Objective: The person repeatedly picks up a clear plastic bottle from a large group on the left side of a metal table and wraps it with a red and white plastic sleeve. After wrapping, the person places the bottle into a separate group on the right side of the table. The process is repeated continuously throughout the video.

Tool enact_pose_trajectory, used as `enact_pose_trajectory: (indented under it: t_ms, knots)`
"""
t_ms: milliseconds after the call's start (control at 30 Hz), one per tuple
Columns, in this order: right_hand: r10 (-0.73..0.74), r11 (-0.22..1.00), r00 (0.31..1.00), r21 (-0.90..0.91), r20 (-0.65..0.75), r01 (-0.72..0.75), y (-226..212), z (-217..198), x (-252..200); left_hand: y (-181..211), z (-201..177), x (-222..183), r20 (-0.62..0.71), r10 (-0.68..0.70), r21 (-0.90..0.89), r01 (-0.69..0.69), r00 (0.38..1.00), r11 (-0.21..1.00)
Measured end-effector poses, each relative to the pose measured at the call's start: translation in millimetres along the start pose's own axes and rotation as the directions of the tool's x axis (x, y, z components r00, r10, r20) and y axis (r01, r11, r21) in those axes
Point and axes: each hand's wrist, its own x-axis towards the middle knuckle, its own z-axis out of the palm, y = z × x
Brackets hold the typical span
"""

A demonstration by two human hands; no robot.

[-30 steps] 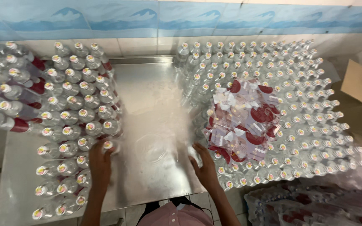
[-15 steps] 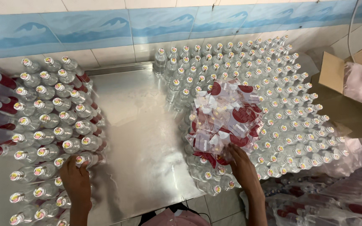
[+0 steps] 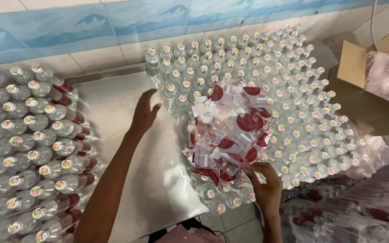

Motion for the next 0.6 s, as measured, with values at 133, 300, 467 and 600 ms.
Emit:
enact_pose_trajectory:
  t_ms: [133,300,467,600]
  knots:
    - [0.133,0.977,0.988,0.180,-0.073,-0.118,-15.7,-5.9,-1.8,-32.9,61.8,66.8,0.125,0.031,-0.026,-0.028,0.992,0.999]
    - [0.230,0.950,0.965,0.241,-0.122,-0.196,-6.8,-2.2,-25.3,-26.3,63.4,64.5,0.103,-0.139,-0.011,0.141,0.985,0.990]
    - [0.487,0.774,0.873,0.480,-0.033,-0.413,-22.1,30.0,-38.9,-15.2,7.9,-9.1,0.021,-0.154,-0.064,0.155,0.988,0.986]
    - [0.712,0.495,0.693,0.619,0.113,-0.610,-34.5,73.3,-30.5,8.4,-31.2,-94.3,-0.088,-0.037,0.062,0.043,0.995,0.997]
